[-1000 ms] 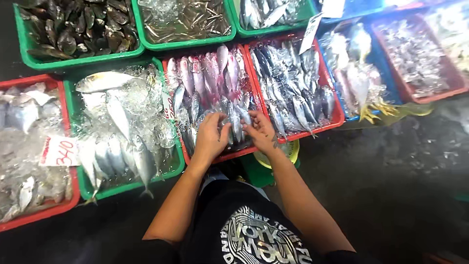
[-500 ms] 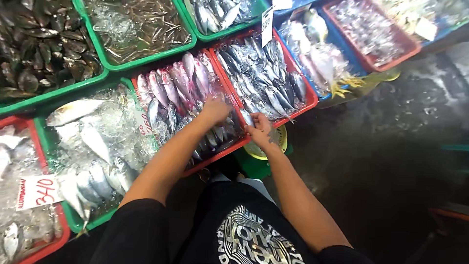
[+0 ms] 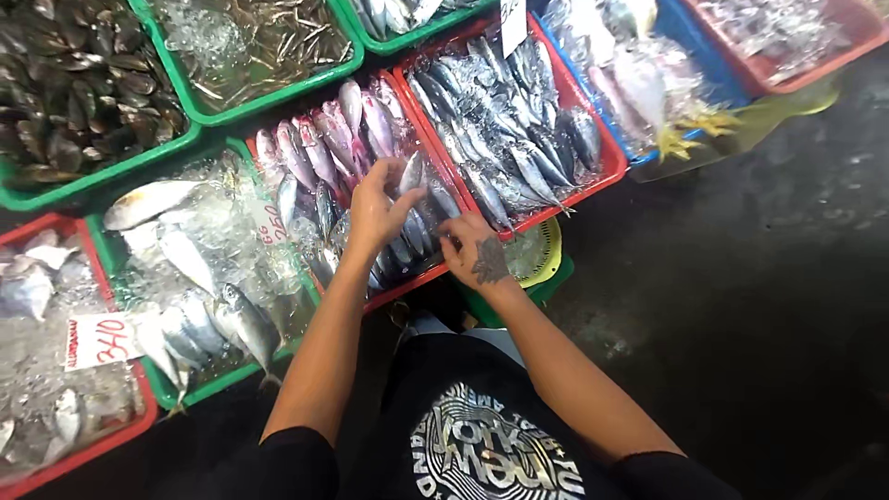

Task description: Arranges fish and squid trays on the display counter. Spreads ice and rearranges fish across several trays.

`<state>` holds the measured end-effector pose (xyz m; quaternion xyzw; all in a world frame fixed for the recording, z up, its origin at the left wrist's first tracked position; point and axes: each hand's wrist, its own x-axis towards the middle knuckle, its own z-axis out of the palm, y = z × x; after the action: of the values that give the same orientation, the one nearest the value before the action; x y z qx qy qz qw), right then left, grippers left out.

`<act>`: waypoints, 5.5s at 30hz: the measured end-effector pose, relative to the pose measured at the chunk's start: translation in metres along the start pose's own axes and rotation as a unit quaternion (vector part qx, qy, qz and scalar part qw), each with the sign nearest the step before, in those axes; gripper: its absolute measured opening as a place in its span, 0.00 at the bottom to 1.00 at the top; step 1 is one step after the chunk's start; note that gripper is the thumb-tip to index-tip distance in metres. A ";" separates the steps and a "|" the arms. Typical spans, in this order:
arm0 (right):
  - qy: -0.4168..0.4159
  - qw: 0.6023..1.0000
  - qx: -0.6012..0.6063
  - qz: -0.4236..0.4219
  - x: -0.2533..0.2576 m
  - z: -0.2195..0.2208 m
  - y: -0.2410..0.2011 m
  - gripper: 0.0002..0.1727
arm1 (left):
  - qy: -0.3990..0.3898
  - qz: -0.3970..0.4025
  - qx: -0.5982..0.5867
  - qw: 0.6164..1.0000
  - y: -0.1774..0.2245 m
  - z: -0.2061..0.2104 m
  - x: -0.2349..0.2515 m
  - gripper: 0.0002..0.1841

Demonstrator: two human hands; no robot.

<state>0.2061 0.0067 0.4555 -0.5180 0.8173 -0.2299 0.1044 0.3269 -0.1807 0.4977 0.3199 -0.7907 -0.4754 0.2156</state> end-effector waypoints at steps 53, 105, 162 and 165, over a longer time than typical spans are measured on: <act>-0.128 0.979 0.006 -0.158 0.090 -0.141 0.029 0.12 | -0.134 0.096 0.287 0.944 0.016 0.145 -0.073 0.13; 0.040 0.763 0.606 0.219 0.001 -0.015 -0.020 0.16 | 0.086 -0.003 -0.034 0.996 0.031 0.042 -0.062 0.20; -0.127 0.932 0.040 0.337 -0.050 -0.006 -0.007 0.40 | 0.016 -0.258 0.122 0.958 -0.003 -0.047 0.030 0.26; -0.186 0.924 -0.085 0.324 -0.040 -0.014 -0.023 0.45 | -0.008 -0.286 0.135 0.949 -0.016 -0.022 0.027 0.31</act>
<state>0.2363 0.0384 0.4764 -0.2658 0.9227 -0.0129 0.2790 0.3263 -0.2187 0.4947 0.5546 -0.7249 -0.4081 0.0192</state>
